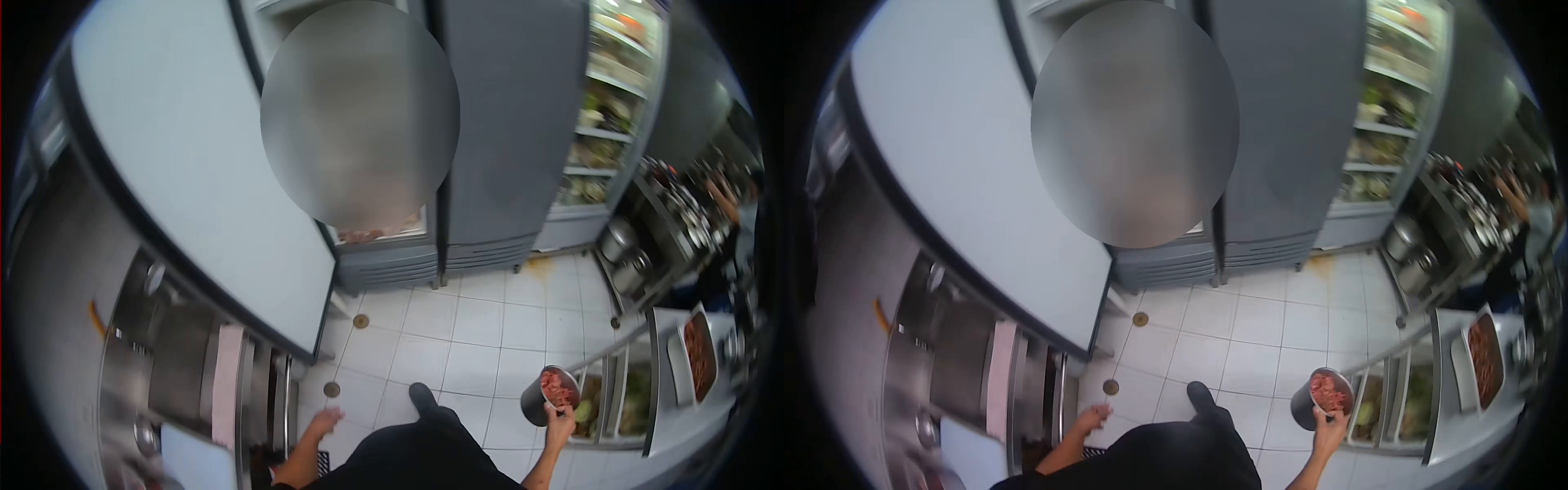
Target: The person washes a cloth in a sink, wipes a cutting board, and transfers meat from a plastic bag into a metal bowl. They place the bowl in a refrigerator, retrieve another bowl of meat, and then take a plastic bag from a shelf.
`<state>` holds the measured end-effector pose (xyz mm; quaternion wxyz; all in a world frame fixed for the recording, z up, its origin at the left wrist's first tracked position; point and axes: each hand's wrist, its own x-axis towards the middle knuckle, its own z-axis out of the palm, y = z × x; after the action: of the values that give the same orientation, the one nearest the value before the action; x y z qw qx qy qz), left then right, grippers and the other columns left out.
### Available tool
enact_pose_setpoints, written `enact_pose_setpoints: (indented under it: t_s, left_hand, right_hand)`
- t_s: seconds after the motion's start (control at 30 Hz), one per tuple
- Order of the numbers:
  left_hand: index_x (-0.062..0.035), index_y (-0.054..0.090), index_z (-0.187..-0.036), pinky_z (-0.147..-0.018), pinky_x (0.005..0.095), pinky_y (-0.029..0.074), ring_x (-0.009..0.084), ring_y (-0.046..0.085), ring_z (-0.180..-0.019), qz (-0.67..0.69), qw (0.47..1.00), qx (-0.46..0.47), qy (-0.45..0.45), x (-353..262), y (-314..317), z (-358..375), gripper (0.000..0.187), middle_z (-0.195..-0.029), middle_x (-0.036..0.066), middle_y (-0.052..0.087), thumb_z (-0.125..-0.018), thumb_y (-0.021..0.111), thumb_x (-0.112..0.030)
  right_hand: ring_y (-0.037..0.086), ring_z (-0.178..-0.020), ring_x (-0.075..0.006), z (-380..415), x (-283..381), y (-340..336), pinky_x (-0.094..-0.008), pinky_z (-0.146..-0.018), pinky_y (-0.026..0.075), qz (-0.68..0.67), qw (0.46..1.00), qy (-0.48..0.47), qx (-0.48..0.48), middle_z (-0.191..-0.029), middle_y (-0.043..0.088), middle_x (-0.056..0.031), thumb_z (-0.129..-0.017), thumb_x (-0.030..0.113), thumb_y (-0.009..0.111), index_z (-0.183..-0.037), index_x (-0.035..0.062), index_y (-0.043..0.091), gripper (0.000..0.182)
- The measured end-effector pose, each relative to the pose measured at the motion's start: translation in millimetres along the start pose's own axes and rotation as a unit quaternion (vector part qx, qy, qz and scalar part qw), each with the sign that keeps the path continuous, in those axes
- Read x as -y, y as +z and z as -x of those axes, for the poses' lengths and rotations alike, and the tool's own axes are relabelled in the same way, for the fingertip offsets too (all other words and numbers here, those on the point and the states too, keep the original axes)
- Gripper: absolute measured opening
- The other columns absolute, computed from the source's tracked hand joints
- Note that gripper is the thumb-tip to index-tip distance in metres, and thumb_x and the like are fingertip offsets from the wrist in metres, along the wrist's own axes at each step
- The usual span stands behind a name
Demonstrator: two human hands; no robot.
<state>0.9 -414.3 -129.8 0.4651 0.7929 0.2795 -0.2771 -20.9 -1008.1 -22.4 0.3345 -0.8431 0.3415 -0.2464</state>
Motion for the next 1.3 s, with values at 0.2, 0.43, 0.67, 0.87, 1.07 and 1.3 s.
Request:
enact_pose_setpoints:
  t_s: [0.2,0.43,0.67,0.87,1.07,1.3]
  left_hand:
    - [-0.0037,0.057,-0.127,-0.070,0.0315,0.050,0.0182,0.060,-0.078,0.064,0.993,-0.054,0.080,-40,7,24,0.055,-0.093,0.007,0.064,-0.088,0.063,-0.042]
    - [-0.0049,0.055,-0.127,-0.076,0.0401,0.054,0.0241,0.064,-0.089,-0.411,0.890,-0.070,0.186,163,65,34,0.052,-0.104,0.011,0.065,-0.089,0.061,-0.039]
    - [-0.0024,0.059,-0.122,-0.084,0.0382,0.051,0.0247,0.064,-0.096,0.185,0.955,-0.176,-0.153,0,87,22,0.050,-0.109,0.013,0.066,-0.091,0.056,-0.042]
    - [-0.0010,0.061,-0.120,-0.089,0.0375,0.049,0.0261,0.063,-0.103,0.265,0.929,-0.225,-0.129,-188,53,12,0.052,-0.112,0.015,0.067,-0.092,0.053,-0.044]
    - [-0.0019,0.055,-0.129,-0.088,0.0351,0.046,0.0239,0.059,-0.099,0.357,0.876,-0.308,-0.098,-192,73,27,0.051,-0.114,0.015,0.062,-0.097,0.048,-0.042]
    - [-0.0033,0.053,-0.130,-0.081,0.0363,0.049,0.0235,0.060,-0.096,0.352,0.871,-0.280,-0.200,-171,123,29,0.052,-0.111,0.013,0.062,-0.093,0.054,-0.040]
  right_hand:
    - [0.061,-0.081,-0.0296,-35,60,90,-0.0373,-0.079,0.047,-0.084,0.988,-0.080,0.102,-0.086,0.065,-0.0187,-0.068,0.029,0.083,-0.077,0.0007,0.057,0.040]
    - [0.062,-0.094,-0.0343,-121,217,194,-0.0380,-0.085,0.048,-0.129,0.950,-0.109,0.264,-0.102,0.065,-0.0196,-0.065,0.020,0.084,-0.075,0.0003,0.056,0.035]
    - [0.061,-0.092,-0.0354,-233,451,270,-0.0406,-0.079,0.048,-0.220,0.871,-0.334,0.284,-0.105,0.063,-0.0183,-0.066,0.016,0.082,-0.078,0.0021,0.056,0.032]
    - [0.061,-0.082,-0.0279,-299,661,340,-0.0338,-0.077,0.047,-0.306,0.790,-0.492,0.198,-0.090,0.063,-0.0152,-0.071,0.028,0.079,-0.082,-0.0006,0.056,0.038]
    - [0.062,-0.101,-0.0391,-336,771,450,-0.0416,-0.087,0.047,-0.163,0.827,-0.474,0.255,-0.106,0.063,-0.0274,-0.073,0.058,0.071,-0.099,0.0009,0.063,0.063]
    - [0.060,-0.106,-0.0427,-349,797,516,-0.0454,-0.091,0.047,-0.127,0.826,-0.484,0.260,-0.112,0.062,-0.0282,-0.072,0.059,0.070,-0.109,0.0000,0.062,0.070]
